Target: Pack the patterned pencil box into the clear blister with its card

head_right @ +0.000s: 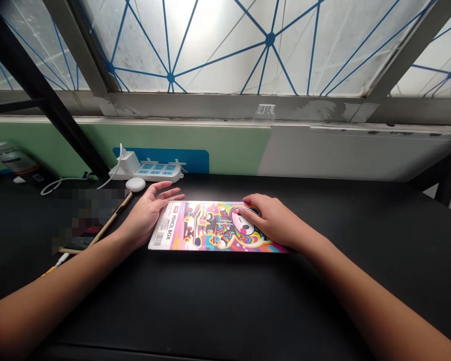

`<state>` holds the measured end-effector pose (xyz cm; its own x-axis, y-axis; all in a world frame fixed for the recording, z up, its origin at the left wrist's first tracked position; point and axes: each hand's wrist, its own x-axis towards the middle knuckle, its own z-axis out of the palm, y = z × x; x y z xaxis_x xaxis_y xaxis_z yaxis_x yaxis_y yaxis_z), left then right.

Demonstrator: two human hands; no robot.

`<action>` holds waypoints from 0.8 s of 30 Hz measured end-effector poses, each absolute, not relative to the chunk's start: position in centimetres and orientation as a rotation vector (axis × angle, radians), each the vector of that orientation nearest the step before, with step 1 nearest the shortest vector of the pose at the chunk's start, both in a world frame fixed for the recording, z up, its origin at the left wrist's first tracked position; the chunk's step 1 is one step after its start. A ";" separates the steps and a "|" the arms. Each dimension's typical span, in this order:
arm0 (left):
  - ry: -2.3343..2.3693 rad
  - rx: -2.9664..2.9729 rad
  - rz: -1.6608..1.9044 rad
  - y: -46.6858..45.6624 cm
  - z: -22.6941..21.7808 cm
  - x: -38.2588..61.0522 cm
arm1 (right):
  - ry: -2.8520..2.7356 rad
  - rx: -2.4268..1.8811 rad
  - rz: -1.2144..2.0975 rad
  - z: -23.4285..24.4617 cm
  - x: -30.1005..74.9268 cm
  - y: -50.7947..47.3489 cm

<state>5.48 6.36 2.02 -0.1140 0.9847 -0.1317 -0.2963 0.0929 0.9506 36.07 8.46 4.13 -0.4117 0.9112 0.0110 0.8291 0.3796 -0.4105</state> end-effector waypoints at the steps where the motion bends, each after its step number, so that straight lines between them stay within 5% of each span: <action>1: 1.144 0.832 1.332 6.4 1.9 5.5 | -2.397 -1.546 0.511 4.1 36.1 8.4; 10: 1.184 0.826 1.297 6.4 1.8 5.7 | -2.352 -1.550 0.441 3.7 36.3 8.5; 24: 0.954 1.257 1.520 4.5 3.7 5.1 | -2.099 -1.027 -0.646 5.2 34.9 3.8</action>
